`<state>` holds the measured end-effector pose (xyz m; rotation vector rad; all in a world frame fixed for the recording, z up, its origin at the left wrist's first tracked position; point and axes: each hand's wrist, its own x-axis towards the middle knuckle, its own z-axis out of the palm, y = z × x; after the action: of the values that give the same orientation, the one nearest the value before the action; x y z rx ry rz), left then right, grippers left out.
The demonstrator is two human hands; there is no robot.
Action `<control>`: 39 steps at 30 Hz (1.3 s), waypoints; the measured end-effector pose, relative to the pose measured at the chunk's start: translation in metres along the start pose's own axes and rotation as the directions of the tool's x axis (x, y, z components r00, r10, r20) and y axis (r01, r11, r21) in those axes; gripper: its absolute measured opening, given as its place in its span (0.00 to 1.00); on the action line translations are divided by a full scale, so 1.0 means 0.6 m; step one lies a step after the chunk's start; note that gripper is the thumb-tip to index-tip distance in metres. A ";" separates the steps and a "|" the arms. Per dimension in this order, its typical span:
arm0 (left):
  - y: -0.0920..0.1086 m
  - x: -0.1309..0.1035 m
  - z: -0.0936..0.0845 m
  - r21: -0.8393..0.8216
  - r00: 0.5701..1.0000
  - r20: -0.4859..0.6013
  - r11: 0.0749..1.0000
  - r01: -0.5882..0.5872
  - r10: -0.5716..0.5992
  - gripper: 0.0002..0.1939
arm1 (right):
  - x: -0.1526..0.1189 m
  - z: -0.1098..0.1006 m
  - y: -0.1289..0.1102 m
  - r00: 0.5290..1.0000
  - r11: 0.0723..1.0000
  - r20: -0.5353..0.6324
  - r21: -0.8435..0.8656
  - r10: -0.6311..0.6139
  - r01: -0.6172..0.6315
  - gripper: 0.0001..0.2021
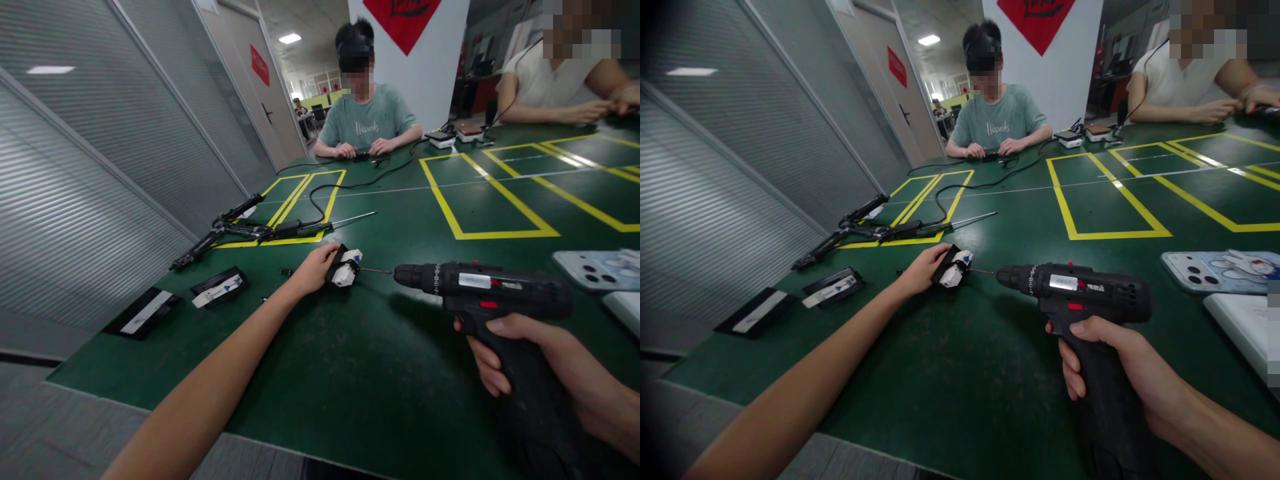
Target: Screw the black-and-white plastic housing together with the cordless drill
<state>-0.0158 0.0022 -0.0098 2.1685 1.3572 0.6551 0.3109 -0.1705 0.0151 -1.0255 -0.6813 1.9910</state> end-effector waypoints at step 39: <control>-0.003 0.009 0.002 -0.110 0.997 0.081 0.994 -0.011 0.020 0.18 | -0.005 -0.005 -0.003 0.999 0.998 0.048 -0.054 0.021 -0.018 0.14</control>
<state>-0.0141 0.0076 -0.0112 2.0975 1.2351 0.6244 0.3153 -0.1716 0.0164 -1.0224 -0.7574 2.0295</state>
